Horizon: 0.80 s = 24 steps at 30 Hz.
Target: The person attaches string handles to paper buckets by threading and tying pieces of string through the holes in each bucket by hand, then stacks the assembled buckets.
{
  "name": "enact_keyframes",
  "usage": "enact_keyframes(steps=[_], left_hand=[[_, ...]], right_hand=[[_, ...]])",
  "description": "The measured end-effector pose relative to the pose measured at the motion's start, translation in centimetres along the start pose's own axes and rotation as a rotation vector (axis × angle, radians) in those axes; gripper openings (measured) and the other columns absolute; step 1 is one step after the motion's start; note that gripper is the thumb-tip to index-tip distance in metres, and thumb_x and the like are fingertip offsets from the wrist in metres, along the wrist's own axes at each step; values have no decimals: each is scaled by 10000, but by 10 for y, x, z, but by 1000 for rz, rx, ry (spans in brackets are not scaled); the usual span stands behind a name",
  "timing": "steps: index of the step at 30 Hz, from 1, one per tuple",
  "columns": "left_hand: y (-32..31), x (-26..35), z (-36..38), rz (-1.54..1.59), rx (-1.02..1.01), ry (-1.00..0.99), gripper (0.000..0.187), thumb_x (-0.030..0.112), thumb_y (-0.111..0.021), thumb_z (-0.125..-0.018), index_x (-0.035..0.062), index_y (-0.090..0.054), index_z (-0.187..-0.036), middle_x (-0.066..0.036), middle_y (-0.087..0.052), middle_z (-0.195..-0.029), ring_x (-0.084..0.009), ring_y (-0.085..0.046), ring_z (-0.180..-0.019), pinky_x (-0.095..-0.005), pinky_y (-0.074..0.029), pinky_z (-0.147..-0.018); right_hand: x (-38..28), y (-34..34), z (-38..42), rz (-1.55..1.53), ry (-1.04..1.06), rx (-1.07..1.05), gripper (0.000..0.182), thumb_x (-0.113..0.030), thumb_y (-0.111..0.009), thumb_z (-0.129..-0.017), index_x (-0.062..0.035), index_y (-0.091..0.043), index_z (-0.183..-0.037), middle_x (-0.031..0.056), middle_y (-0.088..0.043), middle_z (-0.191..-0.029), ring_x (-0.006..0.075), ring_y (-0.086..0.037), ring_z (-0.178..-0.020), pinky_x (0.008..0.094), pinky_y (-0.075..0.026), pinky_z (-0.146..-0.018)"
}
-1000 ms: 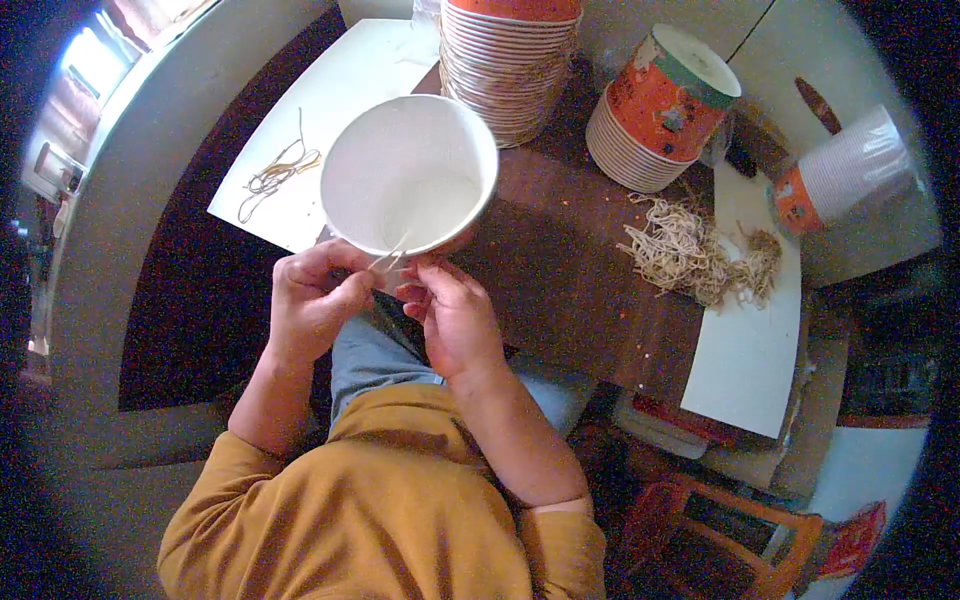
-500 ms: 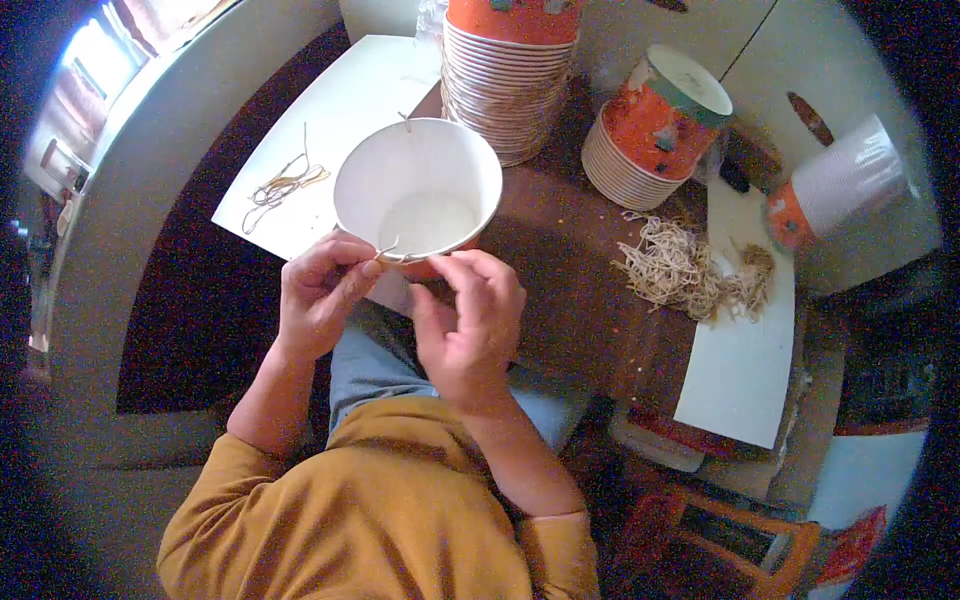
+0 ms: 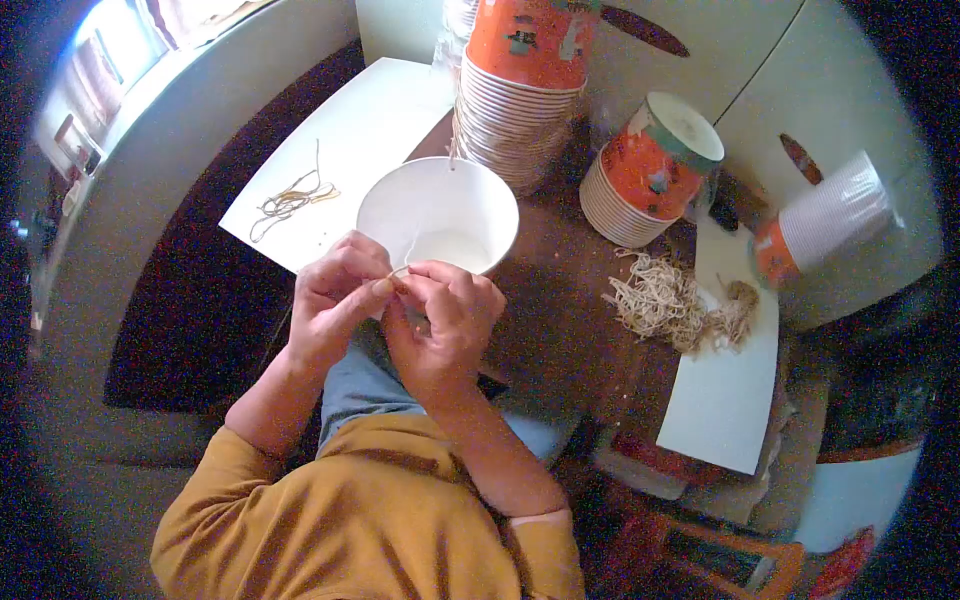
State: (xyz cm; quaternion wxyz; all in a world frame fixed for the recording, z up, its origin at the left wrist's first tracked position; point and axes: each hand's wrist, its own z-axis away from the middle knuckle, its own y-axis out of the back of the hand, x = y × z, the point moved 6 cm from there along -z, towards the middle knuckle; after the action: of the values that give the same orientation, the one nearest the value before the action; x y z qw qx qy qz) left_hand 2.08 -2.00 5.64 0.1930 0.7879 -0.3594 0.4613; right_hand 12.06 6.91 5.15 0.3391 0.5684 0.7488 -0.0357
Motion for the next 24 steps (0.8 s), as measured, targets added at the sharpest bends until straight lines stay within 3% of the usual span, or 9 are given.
enact_keyframes(steps=[5,7,8,11,14,17,20,21,24], left_hand=[[0,-10,2,212,-20,65,66,56,-628,-856,2,-599,-831,-50,-543,-880,-124,-511,-841,-253,-410,-755],[5,-6,-1,463,35,66,54,52,-608,-864,8,-590,-839,-46,-536,-892,-121,-501,-855,-254,-401,-776],[5,-5,-2,592,60,72,48,50,-598,-868,11,-585,-842,-45,-533,-897,-120,-496,-862,-254,-396,-786],[1,-20,-6,755,98,126,41,63,-583,-866,26,-573,-849,-55,-538,-902,-134,-478,-891,-276,-357,-857],[-14,-34,0,915,72,88,56,83,-570,-872,31,-566,-853,-64,-542,-905,-151,-470,-888,-281,-347,-864],[-15,-42,-5,886,-11,74,98,148,-595,-828,67,-559,-786,-55,-520,-860,-174,-442,-833,-308,-344,-772],[-20,-34,-2,797,-200,51,161,175,-622,-797,69,-549,-701,-50,-506,-766,-182,-432,-762,-324,-348,-707],[-23,-36,0,782,-221,21,177,177,-626,-784,67,-541,-675,-48,-496,-735,-184,-430,-743,-325,-346,-690],[-29,-34,0,759,-285,-49,213,182,-635,-722,54,-523,-594,-50,-473,-627,-196,-422,-669,-324,-342,-636]], right_hand=[[-3,2,0,87,22,-67,171,-172,-725,-720,-150,-637,-865,4,-633,-941,224,-564,-901,390,-367,-827],[-1,3,2,230,40,-98,155,-168,-725,-709,-170,-640,-839,-12,-626,-908,220,-555,-894,384,-366,-818],[9,1,6,134,-20,-121,133,-169,-723,-696,-194,-644,-800,-29,-612,-871,216,-542,-881,381,-362,-807],[11,2,9,221,-36,-180,126,-184,-725,-696,-199,-647,-794,-44,-609,-854,217,-543,-865,386,-361,-804],[10,14,18,355,-29,-257,119,-205,-733,-694,-191,-649,-777,-24,-605,-904,226,-532,-890,386,-360,-797],[6,18,13,411,50,-370,237,-239,-743,-702,-157,-672,-912,47,-597,-1035,266,-522,-983,409,-373,-860],[13,48,-19,346,62,-469,452,-279,-758,-701,-113,-639,-1104,122,-556,-1166,330,-489,-1094,447,-364,-952],[29,55,-36,341,16,-521,620,-298,-770,-692,-78,-567,-1234,159,-533,-1229,359,-486,-1130,454,-354,-1011],[66,55,-91,500,-165,-654,622,-286,-769,-681,-44,-567,-1218,178,-521,-1275,327,-520,-1146,404,-407,-977]])
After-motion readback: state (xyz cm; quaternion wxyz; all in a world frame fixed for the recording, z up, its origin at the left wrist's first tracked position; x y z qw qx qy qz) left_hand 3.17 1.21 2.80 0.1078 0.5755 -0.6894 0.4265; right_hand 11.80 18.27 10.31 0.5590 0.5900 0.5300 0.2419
